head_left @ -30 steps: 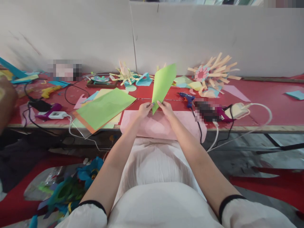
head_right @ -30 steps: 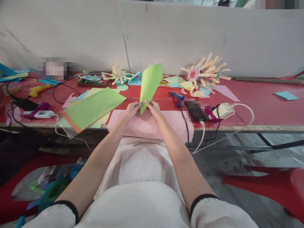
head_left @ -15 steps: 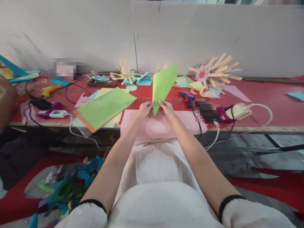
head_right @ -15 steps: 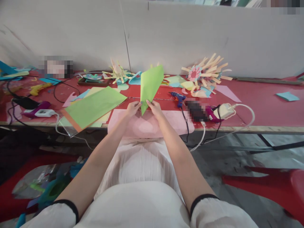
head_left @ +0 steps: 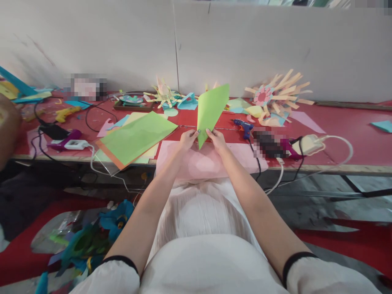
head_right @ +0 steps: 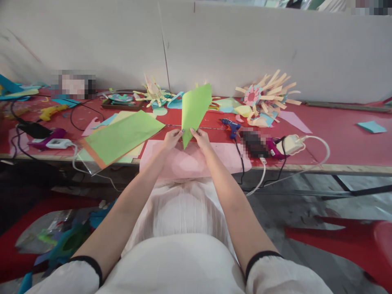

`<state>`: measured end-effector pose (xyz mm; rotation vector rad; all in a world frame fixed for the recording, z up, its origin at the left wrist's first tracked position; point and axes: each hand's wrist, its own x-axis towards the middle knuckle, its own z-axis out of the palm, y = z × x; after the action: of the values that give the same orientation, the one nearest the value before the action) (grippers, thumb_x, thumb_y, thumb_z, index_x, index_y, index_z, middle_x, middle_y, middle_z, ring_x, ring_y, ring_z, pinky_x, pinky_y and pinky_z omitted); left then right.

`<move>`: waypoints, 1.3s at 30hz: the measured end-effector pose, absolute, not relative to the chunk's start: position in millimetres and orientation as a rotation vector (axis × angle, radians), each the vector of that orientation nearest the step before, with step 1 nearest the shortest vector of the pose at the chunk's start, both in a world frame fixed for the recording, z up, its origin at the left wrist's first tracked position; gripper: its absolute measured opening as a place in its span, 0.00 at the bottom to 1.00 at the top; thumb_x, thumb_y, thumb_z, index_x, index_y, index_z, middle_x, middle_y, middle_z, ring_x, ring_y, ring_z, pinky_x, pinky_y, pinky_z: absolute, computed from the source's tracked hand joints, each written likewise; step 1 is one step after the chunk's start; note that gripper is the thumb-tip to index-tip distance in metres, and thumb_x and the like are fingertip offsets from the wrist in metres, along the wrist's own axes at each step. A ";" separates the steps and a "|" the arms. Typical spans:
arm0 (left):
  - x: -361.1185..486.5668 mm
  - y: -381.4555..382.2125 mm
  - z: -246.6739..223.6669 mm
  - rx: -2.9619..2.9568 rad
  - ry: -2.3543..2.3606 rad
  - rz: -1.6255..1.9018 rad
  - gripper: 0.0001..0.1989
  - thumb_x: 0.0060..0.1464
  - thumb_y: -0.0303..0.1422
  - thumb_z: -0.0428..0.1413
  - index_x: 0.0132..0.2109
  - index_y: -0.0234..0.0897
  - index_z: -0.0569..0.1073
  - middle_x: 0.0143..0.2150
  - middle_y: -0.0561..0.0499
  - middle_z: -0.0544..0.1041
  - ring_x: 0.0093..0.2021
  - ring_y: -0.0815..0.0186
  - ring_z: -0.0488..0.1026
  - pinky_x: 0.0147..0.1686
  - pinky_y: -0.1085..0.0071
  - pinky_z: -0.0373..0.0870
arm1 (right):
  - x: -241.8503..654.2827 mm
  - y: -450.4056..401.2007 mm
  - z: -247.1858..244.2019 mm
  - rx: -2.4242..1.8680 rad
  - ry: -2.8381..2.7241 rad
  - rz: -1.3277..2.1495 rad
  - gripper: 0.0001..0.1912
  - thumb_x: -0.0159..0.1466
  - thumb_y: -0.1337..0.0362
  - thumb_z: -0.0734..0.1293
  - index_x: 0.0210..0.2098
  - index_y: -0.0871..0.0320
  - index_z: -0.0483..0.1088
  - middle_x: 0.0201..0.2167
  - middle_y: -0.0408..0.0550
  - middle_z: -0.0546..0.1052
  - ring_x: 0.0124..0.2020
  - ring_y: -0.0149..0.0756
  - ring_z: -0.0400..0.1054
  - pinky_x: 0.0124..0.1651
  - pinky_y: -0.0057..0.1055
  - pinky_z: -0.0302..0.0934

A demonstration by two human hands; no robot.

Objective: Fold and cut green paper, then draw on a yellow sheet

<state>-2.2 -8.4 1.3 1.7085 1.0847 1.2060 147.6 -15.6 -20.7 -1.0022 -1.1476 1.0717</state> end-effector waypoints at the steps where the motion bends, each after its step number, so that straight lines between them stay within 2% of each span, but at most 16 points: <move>1: -2.2 -7.8 0.9 1.714 1.081 1.208 0.18 0.47 0.47 0.52 0.24 0.35 0.69 0.21 0.53 0.68 0.23 0.71 0.63 0.23 0.75 0.60 | 147.4 -16.1 -20.1 -1.005 -1.148 1.071 0.25 0.47 0.45 0.68 0.36 0.57 0.72 0.41 0.49 0.77 0.45 0.40 0.69 0.50 0.37 0.61; 11: -0.3 -9.8 2.6 1.621 1.135 1.262 0.20 0.45 0.49 0.53 0.23 0.35 0.66 0.22 0.52 0.67 0.23 0.72 0.60 0.22 0.75 0.59 | 146.4 -20.2 -14.9 -0.984 -1.143 1.098 0.24 0.47 0.45 0.69 0.35 0.57 0.73 0.40 0.49 0.77 0.46 0.42 0.69 0.49 0.38 0.61; 18: 0.1 -11.1 4.7 1.635 1.134 1.299 0.17 0.46 0.45 0.53 0.23 0.35 0.64 0.22 0.53 0.67 0.23 0.72 0.61 0.23 0.76 0.59 | 146.7 -19.1 -15.6 -0.985 -1.165 1.090 0.25 0.47 0.45 0.69 0.36 0.57 0.73 0.41 0.48 0.77 0.46 0.41 0.69 0.50 0.38 0.61; 24: 0.0 -10.7 3.2 1.639 1.120 1.295 0.15 0.47 0.43 0.54 0.24 0.35 0.66 0.23 0.53 0.67 0.23 0.72 0.61 0.23 0.76 0.59 | 147.7 -15.4 -19.2 -1.010 -1.117 1.053 0.25 0.48 0.44 0.67 0.35 0.57 0.72 0.40 0.49 0.77 0.44 0.41 0.70 0.46 0.36 0.63; 31: 2.1 -5.7 1.1 1.602 1.134 1.282 0.17 0.47 0.45 0.54 0.25 0.33 0.69 0.24 0.51 0.70 0.25 0.71 0.63 0.26 0.75 0.62 | 148.3 -17.1 -16.7 -0.981 -1.119 1.058 0.23 0.47 0.46 0.69 0.34 0.57 0.73 0.40 0.49 0.77 0.45 0.40 0.70 0.50 0.37 0.61; 35: 1.7 -6.1 0.4 1.611 1.125 1.305 0.18 0.46 0.46 0.54 0.26 0.33 0.70 0.24 0.50 0.70 0.24 0.71 0.63 0.25 0.74 0.62 | 147.8 -17.3 -16.5 -0.952 -1.077 1.093 0.21 0.46 0.48 0.70 0.32 0.57 0.73 0.38 0.49 0.77 0.43 0.40 0.70 0.49 0.37 0.62; 39: 0.9 -13.0 2.5 1.700 1.083 1.088 0.18 0.45 0.46 0.56 0.27 0.33 0.70 0.22 0.52 0.70 0.22 0.72 0.63 0.22 0.75 0.61 | 147.7 -18.3 -14.5 -0.972 -0.983 1.120 0.21 0.45 0.47 0.70 0.30 0.57 0.71 0.34 0.48 0.77 0.39 0.39 0.71 0.44 0.36 0.64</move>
<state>0.9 -13.0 2.5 1.6996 1.0829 1.0880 147.7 -18.3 -14.5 -0.9716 -0.9835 1.1198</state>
